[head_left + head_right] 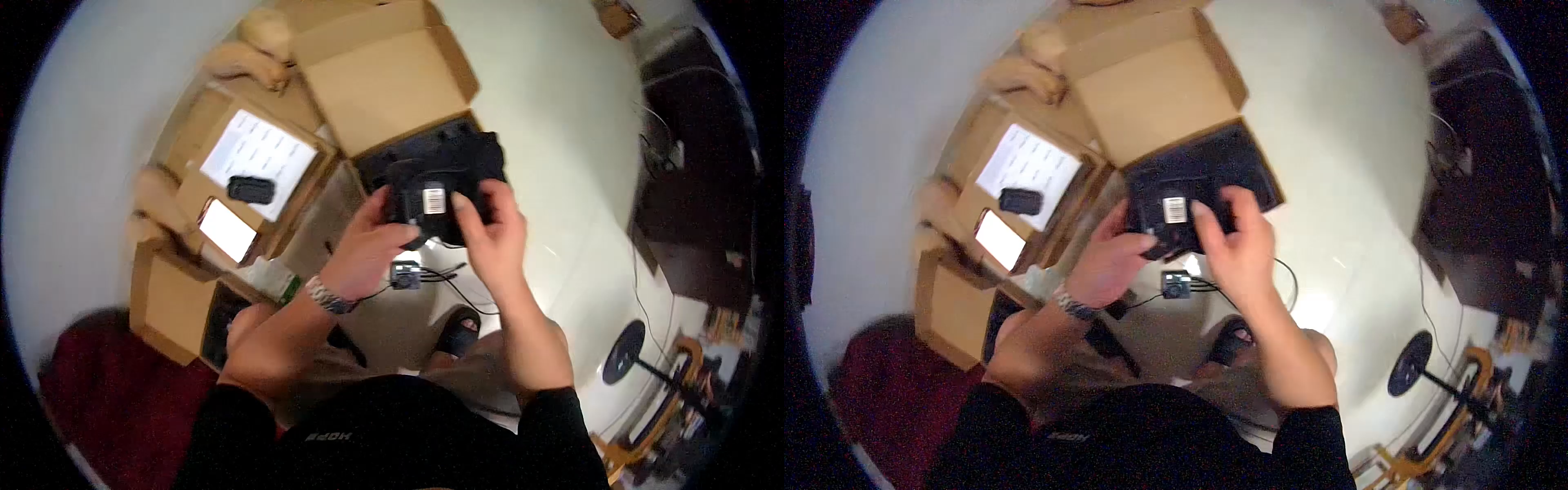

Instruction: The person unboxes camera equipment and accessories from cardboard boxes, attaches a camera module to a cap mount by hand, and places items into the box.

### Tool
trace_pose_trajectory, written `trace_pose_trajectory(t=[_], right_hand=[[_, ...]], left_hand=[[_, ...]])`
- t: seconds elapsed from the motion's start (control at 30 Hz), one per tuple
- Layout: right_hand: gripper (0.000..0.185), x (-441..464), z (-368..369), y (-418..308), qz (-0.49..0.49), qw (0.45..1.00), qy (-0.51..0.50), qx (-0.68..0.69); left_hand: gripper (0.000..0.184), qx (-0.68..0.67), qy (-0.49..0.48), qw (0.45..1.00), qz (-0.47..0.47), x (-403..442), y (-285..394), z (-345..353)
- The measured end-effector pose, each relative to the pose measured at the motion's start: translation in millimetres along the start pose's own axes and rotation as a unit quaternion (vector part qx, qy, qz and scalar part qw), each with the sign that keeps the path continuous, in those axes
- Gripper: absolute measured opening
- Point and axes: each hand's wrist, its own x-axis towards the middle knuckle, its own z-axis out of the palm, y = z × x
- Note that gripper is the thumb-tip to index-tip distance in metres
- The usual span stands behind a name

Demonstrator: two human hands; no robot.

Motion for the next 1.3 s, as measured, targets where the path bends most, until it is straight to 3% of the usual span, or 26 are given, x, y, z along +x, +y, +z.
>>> trace_pose_trajectory(t=[0.03,0.07,0.1,0.23,0.4,0.5,0.67,0.77,0.97,1.17,1.23,1.3], right_hand=[[0.033,-1,3,10,-0.060,0.998,-0.004,0.020],[0.035,-3,1,7,0.006,0.999,-0.040,0.034],[0.037,-1,-1,-2,0.022,0.998,-0.046,0.041],[0.042,-9,6,8,0.024,0.994,-0.079,0.070],[0.046,-11,3,8,0.007,0.984,-0.124,-0.125],[0.038,-6,2,12,-0.031,0.990,-0.119,-0.073],[0.038,-2,2,13,0.028,0.991,-0.129,0.028],[0.037,-3,-1,11,-0.012,0.992,-0.117,-0.040],[0.038,-2,2,19,-0.019,0.993,-0.117,-0.026],[0.037,2,1,15,-0.017,0.991,-0.127,-0.027],[0.036,4,0,9,-0.019,0.991,-0.127,-0.031],[0.031,6,-1,2,0.024,0.988,-0.151,0.031]], left_hand=[[0.060,0.025,0.007,1.000,-0.002,1,-5,-10],[0.060,0.014,-0.014,1.000,0.009,2,-5,-10],[0.061,0.065,0.034,0.997,0.016,1,-5,-8],[0.060,0.001,0.047,0.998,0.038,3,-3,-4],[0.056,0.010,0.063,0.997,0.047,-1,11,-4],[0.053,-0.040,0.039,0.997,0.051,3,11,-8],[0.045,-0.027,0.035,0.998,0.038,8,12,-10],[0.044,-0.036,0.021,0.998,0.039,7,14,-9],[0.044,-0.032,0.005,0.999,0.040,7,14,-14],[0.056,-0.067,-0.018,0.997,0.044,5,18,-12],[0.062,-0.141,-0.046,0.988,0.043,5,18,-13],[0.062,-0.111,-0.046,0.991,0.053,4,19,-9]])
